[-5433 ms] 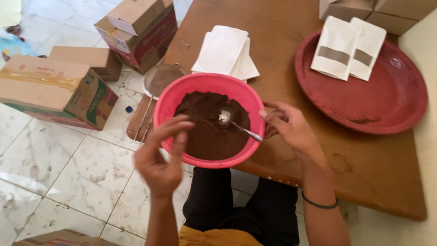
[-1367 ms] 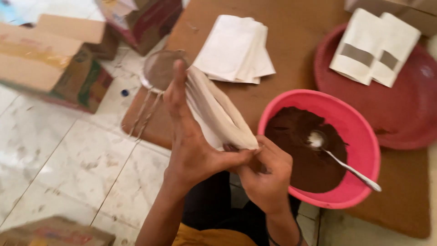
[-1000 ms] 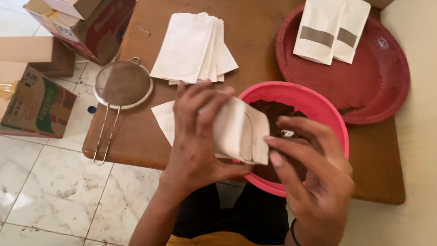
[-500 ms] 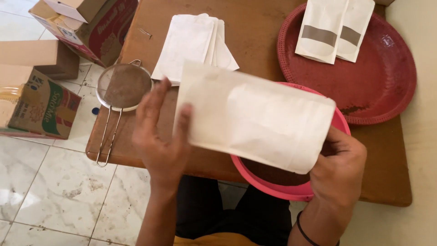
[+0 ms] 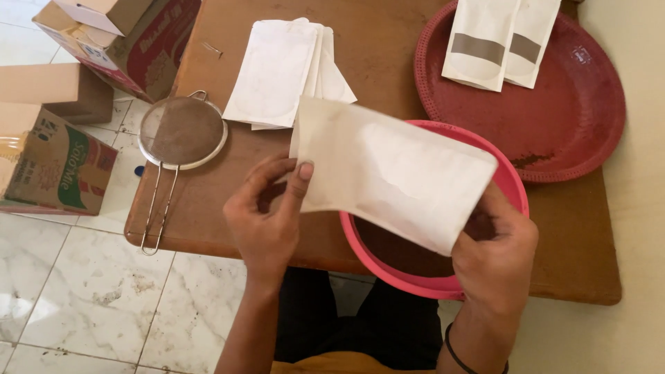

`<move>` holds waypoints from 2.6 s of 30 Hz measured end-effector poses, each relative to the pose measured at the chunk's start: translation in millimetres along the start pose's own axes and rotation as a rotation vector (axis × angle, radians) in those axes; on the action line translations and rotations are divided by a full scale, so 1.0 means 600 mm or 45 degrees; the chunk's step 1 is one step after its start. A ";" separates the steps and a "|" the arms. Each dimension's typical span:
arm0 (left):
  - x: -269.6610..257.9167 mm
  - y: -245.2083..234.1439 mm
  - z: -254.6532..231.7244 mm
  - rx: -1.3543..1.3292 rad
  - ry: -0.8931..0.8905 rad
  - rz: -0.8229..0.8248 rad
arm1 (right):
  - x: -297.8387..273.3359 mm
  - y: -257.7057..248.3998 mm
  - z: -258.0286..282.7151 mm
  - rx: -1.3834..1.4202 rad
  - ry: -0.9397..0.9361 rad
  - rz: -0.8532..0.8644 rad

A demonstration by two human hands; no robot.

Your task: Filling a white coffee pouch with ground coffee from a bowl using a spoon

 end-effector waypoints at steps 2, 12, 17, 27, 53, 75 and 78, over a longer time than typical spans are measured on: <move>0.010 -0.006 0.009 -0.105 -0.208 0.040 | 0.004 -0.015 -0.033 -0.078 0.047 0.058; 0.022 -0.008 0.087 -0.728 -0.463 -0.075 | 0.032 -0.048 -0.164 0.188 -0.046 0.133; 0.023 -0.010 0.097 -0.809 -0.555 -0.091 | 0.006 -0.029 -0.065 0.100 -0.103 0.087; 0.005 -0.023 -0.026 0.158 0.620 0.720 | 0.014 -0.004 -0.010 -0.130 -0.116 0.344; 0.024 0.019 -0.025 0.164 0.763 1.005 | -0.008 -0.161 -0.085 -1.408 -0.325 -0.070; 0.017 0.024 -0.060 0.595 0.857 1.086 | -0.008 -0.092 0.006 -0.799 -0.699 0.049; 0.013 0.024 -0.059 0.592 0.815 1.168 | -0.010 -0.096 0.004 -0.843 -0.711 0.037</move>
Point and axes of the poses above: each hand's wrist, its own x-axis towards the middle knuckle, its own y-axis out of the palm, z = x × y, the point moved 3 cm from there along x, towards the middle knuckle, and after that the axes turned 8 degrees about y, right-handed, at the moved point
